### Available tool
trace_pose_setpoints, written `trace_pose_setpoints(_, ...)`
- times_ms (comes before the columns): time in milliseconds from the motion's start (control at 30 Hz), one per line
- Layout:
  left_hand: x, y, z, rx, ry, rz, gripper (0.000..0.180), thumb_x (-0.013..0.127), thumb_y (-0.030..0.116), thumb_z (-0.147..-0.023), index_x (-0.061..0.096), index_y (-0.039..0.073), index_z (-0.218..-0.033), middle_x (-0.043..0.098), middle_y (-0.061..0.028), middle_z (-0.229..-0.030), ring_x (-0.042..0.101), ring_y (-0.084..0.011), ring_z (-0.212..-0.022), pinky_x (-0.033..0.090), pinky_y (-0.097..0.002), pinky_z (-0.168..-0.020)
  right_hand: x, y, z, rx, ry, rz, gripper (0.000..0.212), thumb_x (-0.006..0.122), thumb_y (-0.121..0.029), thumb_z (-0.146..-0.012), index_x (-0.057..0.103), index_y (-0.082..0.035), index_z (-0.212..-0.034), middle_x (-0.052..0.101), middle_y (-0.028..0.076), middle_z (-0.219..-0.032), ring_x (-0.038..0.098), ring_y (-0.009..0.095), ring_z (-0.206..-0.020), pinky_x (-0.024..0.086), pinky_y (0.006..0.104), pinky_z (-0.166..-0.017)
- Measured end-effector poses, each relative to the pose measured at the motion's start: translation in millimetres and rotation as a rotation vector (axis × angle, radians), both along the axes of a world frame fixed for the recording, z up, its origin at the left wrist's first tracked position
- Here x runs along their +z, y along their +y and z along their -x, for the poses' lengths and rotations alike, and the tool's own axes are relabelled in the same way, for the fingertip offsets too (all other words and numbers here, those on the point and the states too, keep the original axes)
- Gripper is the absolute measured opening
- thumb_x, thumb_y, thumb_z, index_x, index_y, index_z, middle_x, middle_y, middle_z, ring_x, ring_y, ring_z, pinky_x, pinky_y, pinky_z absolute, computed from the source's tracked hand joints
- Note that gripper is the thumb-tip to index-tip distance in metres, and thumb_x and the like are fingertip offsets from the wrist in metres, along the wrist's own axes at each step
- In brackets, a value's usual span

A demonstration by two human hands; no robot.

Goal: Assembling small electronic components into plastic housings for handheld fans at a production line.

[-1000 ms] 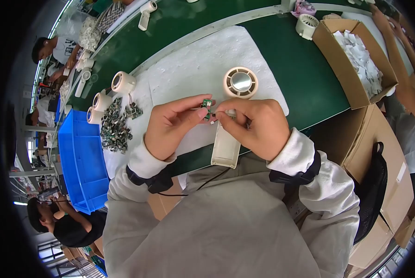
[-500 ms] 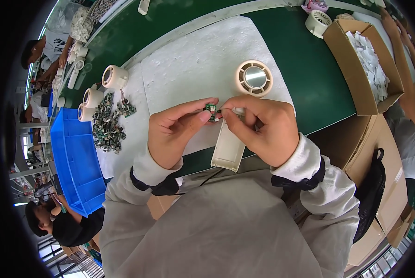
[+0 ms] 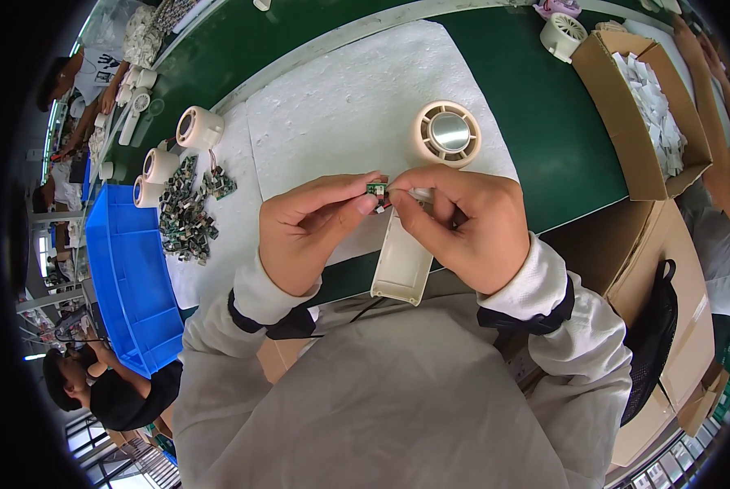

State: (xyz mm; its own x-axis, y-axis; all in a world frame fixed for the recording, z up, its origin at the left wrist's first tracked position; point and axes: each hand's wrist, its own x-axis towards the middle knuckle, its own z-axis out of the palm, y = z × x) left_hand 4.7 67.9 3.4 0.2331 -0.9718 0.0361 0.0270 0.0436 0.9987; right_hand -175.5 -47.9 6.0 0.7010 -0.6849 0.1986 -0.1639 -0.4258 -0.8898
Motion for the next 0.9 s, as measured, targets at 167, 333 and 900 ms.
trace_pose_setpoints(167, -2, 0, -2, -0.021, -0.063, 0.037, 0.026, 0.064, -0.003, -0.098, 0.068, -0.005, -0.123, 0.071, -0.0141, -0.117, 0.068, -0.0165, -0.105, 0.055, -0.027, -0.093, 3, -3, 2, 0.036, 0.054, -0.01, 0.014, 0.075, -0.002, -0.088, 0.073, 0.0, -0.102, 0.035, -0.006, -0.05, 0.032, 0.001, -0.049, 0.03, 0.0217, -0.048)
trace_pose_setpoints(333, -4, -1, -10, -0.094, 0.065, 0.033, 0.025, 0.063, -0.002, -0.099, 0.068, -0.005, -0.123, 0.071, -0.0142, -0.117, 0.069, -0.0177, -0.105, 0.057, -0.029, -0.092, 4, -12, 7, 0.104, 0.031, -0.115, 0.018, 0.076, -0.003, -0.089, 0.072, -0.001, -0.106, 0.031, -0.007, -0.053, 0.03, 0.001, -0.051, 0.03, 0.0209, -0.05)
trace_pose_setpoints(900, -11, -5, -14, -0.196, 0.217, -0.047, 0.019, 0.064, 0.001, -0.099, 0.07, -0.005, -0.116, 0.071, -0.013, -0.104, 0.07, -0.0183, -0.097, 0.062, -0.0327, -0.087, -2, -8, 8, 0.15, 0.021, -0.218, 0.014, 0.073, -0.001, -0.093, 0.067, 0.001, -0.105, 0.03, -0.01, -0.056, 0.028, 0.0, -0.054, 0.028, 0.02, -0.053)
